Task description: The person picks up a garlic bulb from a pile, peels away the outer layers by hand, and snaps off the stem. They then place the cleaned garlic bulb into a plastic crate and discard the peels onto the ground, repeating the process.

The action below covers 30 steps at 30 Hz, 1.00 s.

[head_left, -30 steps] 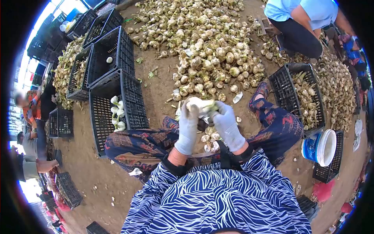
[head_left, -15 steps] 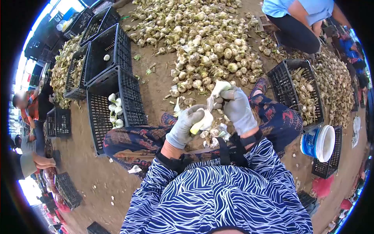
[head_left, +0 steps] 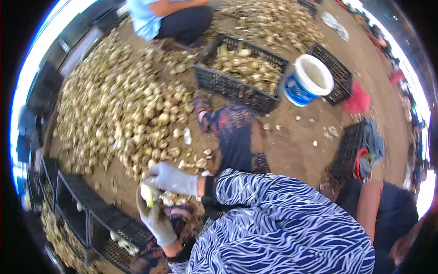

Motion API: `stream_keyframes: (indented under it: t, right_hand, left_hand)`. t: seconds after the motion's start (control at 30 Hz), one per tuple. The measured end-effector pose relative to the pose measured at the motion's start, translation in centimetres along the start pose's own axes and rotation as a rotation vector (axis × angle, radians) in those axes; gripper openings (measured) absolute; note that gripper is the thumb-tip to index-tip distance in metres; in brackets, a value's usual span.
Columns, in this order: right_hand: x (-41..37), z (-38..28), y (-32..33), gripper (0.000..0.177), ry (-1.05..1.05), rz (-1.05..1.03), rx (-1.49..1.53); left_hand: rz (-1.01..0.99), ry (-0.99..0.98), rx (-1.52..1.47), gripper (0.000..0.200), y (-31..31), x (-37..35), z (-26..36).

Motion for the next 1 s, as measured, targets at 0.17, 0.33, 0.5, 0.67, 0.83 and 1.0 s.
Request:
stream_keyframes:
  t: [0.17,0.33,0.5,0.67,0.83,1.0]
  right_hand:
    - [0.1,-0.6,0.1,0.031,0.082,0.028,-0.373]
    - [-2.2,-1.8,2.2,0.025,0.032,-0.152,0.018]
    - [-1.5,-0.6,2.0,0.025,0.093,-0.151,-0.533]
    - [-2.0,-2.1,0.7,0.018,0.095,-0.021,-0.522]
    - [-3.5,-2.0,-2.8,0.017,0.376,-0.060,-0.723]
    - [-0.4,-0.3,2.3,0.013,0.184,0.207,-0.338]
  left_hand:
    - [0.084,0.019,0.412,0.058,0.7,-0.1,-0.7]
    - [-0.092,-0.151,0.523,0.062,0.6,-0.2,-0.4]
    - [-0.165,0.004,0.780,0.059,0.1,0.5,1.1]
    - [0.123,0.040,-0.006,0.061,1.3,0.7,-0.3]
    - [0.205,0.332,-0.745,0.040,1.4,1.3,-4.0]
    - [0.308,0.305,-0.728,0.033,3.6,1.0,-4.2]
Point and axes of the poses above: each hand's wrist, its own x-axis towards the middle knuckle, its own y-axis out of the back of the hand, z = x × y, the point moved 5 cm from there along x, towards the middle knuckle, and after that the axes turned 4 degrees about -z, right-handed, at the moved point
